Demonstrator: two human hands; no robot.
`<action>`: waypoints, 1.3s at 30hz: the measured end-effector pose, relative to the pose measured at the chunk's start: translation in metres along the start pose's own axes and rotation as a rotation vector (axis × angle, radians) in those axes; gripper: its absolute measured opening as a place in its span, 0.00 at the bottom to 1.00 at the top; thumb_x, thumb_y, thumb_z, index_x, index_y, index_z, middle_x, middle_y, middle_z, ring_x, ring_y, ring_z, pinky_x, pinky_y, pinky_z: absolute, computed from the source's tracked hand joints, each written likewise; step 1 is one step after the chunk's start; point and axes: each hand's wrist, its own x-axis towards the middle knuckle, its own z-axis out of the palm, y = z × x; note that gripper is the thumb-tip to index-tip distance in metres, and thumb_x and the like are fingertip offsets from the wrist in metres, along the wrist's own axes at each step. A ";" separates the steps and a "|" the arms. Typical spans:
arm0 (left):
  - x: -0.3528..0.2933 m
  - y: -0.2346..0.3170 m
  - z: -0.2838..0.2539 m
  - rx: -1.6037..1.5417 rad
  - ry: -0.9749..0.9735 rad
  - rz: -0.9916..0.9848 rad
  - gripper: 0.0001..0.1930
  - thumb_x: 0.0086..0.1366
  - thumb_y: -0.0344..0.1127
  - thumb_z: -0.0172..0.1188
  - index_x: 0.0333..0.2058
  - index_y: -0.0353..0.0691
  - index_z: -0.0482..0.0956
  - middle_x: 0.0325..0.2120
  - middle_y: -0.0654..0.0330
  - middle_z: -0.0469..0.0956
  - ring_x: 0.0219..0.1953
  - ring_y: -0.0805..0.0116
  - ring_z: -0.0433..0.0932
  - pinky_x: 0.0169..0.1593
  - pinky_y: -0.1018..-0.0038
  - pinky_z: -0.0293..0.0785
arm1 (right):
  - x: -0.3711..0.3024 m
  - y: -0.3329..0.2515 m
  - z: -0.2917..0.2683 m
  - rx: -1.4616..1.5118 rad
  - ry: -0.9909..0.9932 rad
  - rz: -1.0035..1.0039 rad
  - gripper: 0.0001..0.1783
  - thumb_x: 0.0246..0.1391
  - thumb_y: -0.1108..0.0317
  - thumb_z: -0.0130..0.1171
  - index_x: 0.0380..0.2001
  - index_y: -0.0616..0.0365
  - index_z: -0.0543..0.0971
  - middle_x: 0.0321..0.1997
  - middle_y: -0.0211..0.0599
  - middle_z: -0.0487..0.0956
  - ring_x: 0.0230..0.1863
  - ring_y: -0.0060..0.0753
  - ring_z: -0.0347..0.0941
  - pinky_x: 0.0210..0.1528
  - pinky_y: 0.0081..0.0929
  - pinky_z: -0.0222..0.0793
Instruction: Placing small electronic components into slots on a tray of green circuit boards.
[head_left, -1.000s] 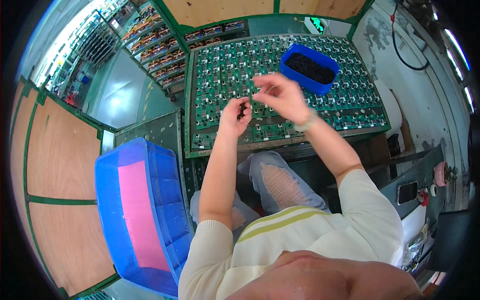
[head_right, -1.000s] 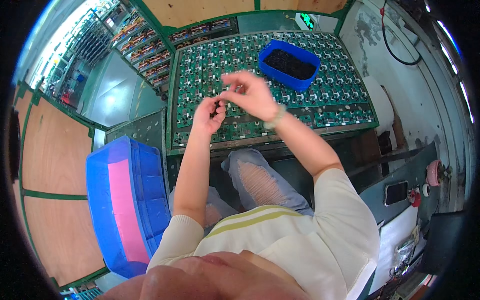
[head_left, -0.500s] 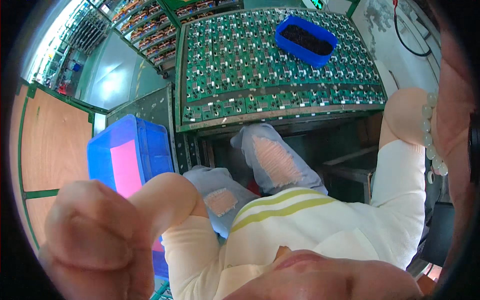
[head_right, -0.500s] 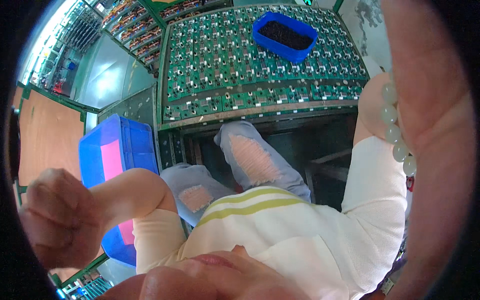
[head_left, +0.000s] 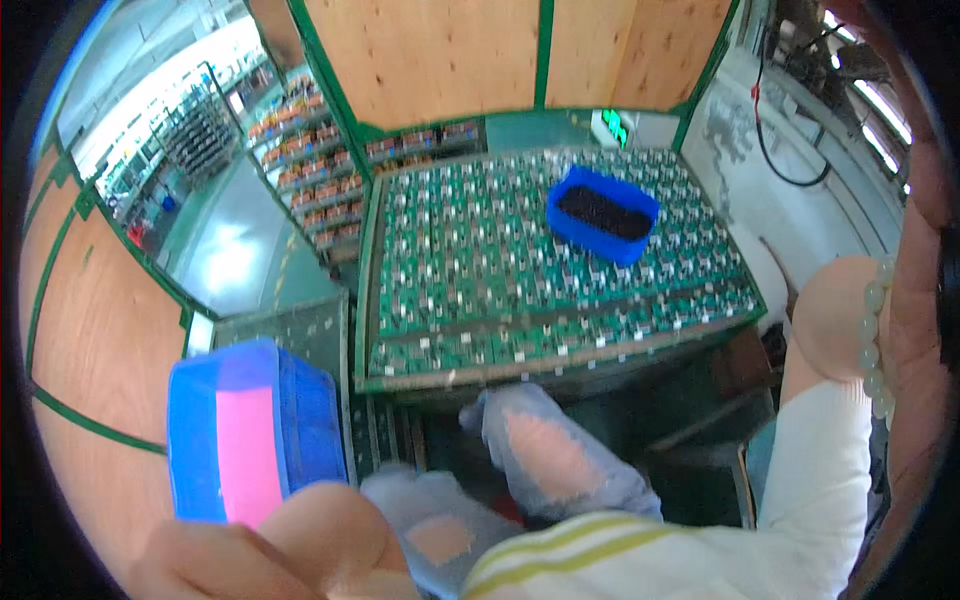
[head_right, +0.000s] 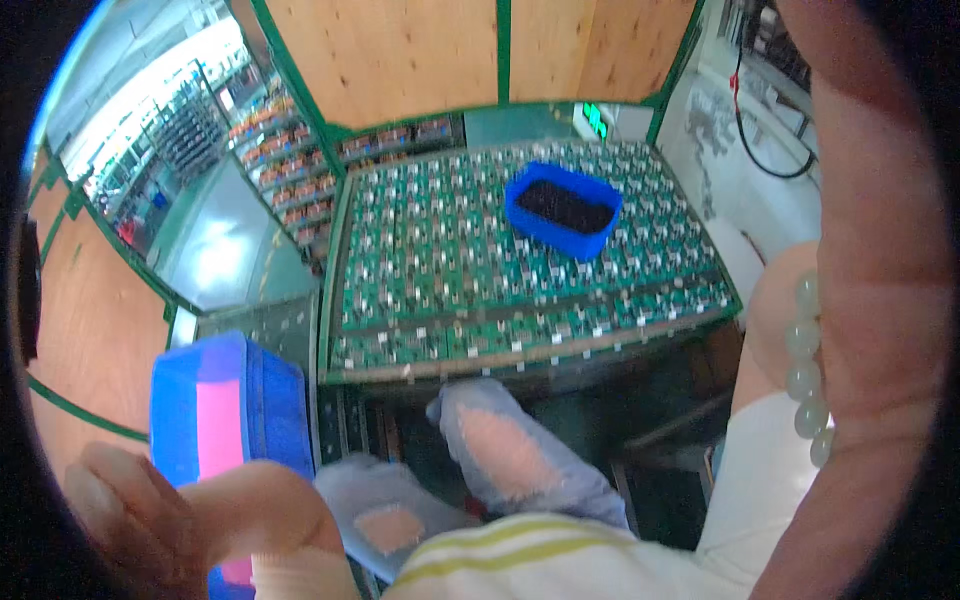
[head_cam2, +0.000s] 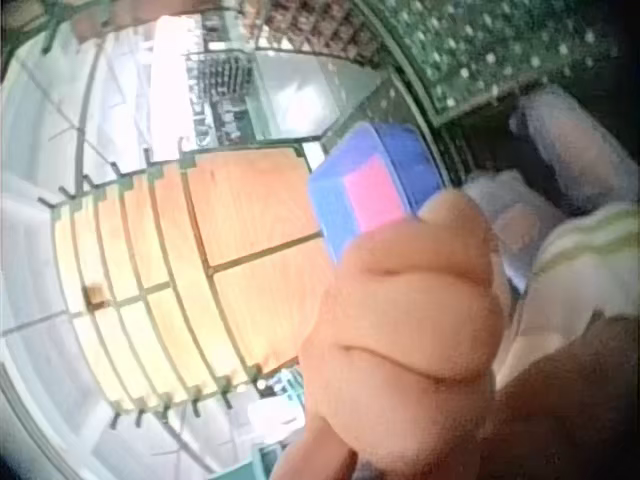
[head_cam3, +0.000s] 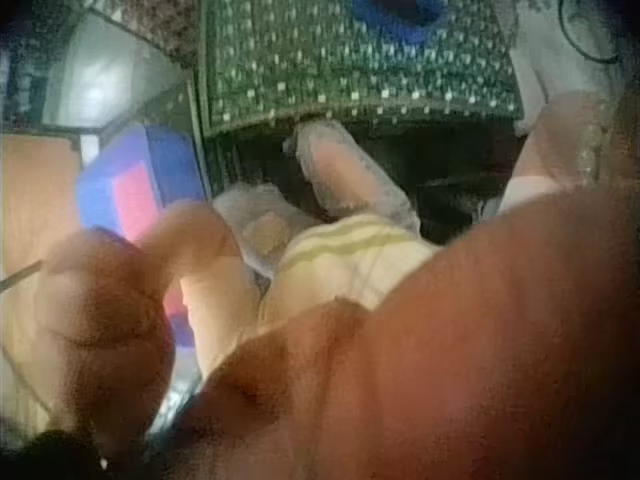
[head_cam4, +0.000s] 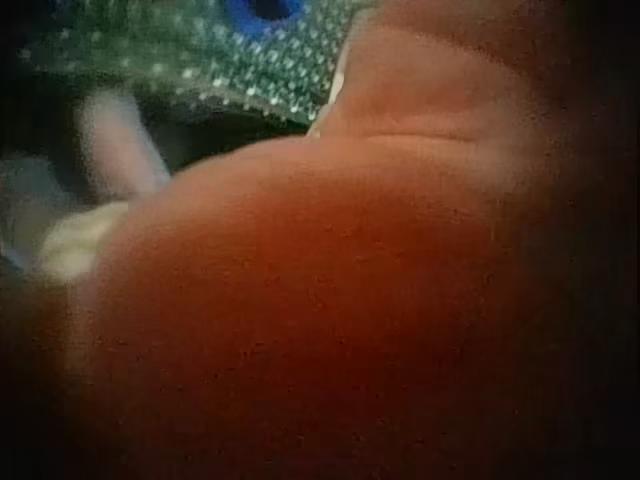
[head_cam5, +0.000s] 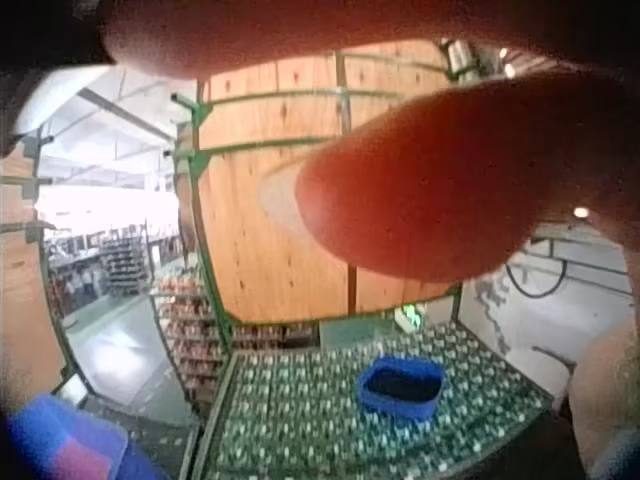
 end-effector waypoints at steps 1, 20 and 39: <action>-0.003 0.002 -0.001 0.001 0.006 0.000 0.09 0.61 0.37 0.53 0.29 0.38 0.69 0.16 0.64 0.67 0.13 0.75 0.57 0.15 0.80 0.52 | 0.002 0.000 -0.003 -0.026 0.016 -0.001 0.31 0.37 0.77 0.66 0.49 0.63 0.69 0.48 0.39 0.72 0.46 0.30 0.68 0.47 0.25 0.64; -0.017 0.008 -0.004 0.014 0.187 0.215 0.10 0.61 0.35 0.50 0.23 0.39 0.66 0.15 0.62 0.66 0.13 0.74 0.59 0.17 0.80 0.55 | -0.004 0.026 -0.010 -0.099 0.020 0.099 0.27 0.37 0.76 0.66 0.45 0.63 0.71 0.45 0.39 0.73 0.45 0.31 0.68 0.47 0.27 0.64; 0.012 0.025 -0.008 0.178 0.074 0.044 0.14 0.61 0.33 0.47 0.16 0.40 0.63 0.14 0.60 0.66 0.13 0.74 0.60 0.20 0.79 0.57 | -0.003 -0.001 0.041 0.222 -0.129 0.120 0.22 0.38 0.75 0.65 0.41 0.63 0.73 0.41 0.39 0.74 0.43 0.33 0.69 0.47 0.29 0.63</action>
